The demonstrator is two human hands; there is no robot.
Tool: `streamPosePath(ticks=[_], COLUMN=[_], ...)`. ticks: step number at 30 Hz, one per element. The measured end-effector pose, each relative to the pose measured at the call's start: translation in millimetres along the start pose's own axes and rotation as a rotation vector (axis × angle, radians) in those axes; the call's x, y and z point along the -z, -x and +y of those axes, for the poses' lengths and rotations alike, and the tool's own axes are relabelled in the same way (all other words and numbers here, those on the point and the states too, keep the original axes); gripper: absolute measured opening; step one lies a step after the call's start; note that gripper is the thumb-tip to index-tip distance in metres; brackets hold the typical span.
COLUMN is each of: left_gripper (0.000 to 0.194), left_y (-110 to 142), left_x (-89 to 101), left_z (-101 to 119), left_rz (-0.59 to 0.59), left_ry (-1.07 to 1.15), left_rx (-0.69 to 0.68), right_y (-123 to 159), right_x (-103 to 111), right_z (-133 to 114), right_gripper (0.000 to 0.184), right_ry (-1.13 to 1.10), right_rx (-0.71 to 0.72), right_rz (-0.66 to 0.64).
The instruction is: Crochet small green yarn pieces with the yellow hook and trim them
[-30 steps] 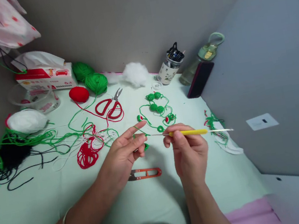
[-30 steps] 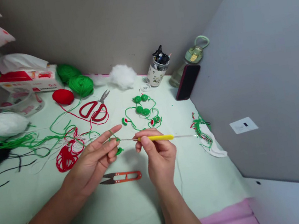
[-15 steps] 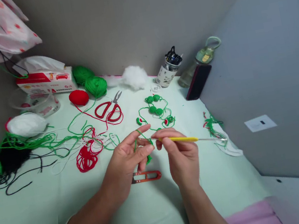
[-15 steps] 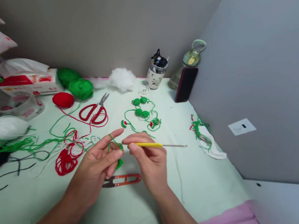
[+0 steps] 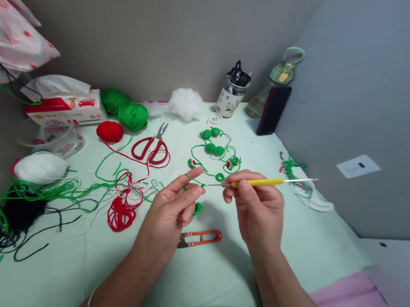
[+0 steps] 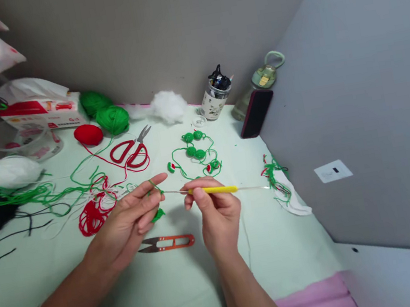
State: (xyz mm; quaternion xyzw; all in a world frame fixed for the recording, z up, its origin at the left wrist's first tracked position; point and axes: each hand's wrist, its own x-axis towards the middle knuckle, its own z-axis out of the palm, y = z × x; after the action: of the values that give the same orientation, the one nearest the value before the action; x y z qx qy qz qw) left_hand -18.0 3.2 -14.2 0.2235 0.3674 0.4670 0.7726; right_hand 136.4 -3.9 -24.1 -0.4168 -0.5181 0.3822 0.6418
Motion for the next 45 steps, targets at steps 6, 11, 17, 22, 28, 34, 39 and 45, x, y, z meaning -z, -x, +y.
streamPosePath(ticks=[6,11,17,22,28,34,39,45], left_gripper=[0.050,0.067,0.082,0.061,0.048,0.064,0.063,0.044], left_y=[-4,-8,-9,-6,2,6,8,8], left_x=[5.6,8.1,9.4,10.4,-1.9,-7.5,-7.2,-6.3], left_z=[-5,-7,-16,-11,-5,-8,-9,0], left_rz=[-0.144,-0.141,-0.090,-0.032,-0.054,-0.057,-0.051,-0.061], left_ry=[-0.204,-0.308,-0.539,-0.599,-0.342,-0.162,-0.032,0.100], left_rx=[-0.057,-0.001,0.017,-0.107,-0.262,-0.195,-0.102,0.054], right_y=[-1,-11,-14,-8,4,15,21,12], right_x=[-6,2,5,1,-3,-9,-6,-1], right_z=[-1,3,16,5,-5,-9,-2,-11], right_gripper=[0.012,0.012,0.024,0.016,0.011,0.020,0.043,0.021], right_ry=[-0.016,-0.402,-0.640,-0.431,-0.094,0.182,0.563,0.187], right_rx=[-0.090,-0.388,-0.718,-0.498,-0.185,0.113,0.454,0.177], right_rz=[-0.037,0.123,0.194,0.158,0.070,-0.021,-0.092,0.065])
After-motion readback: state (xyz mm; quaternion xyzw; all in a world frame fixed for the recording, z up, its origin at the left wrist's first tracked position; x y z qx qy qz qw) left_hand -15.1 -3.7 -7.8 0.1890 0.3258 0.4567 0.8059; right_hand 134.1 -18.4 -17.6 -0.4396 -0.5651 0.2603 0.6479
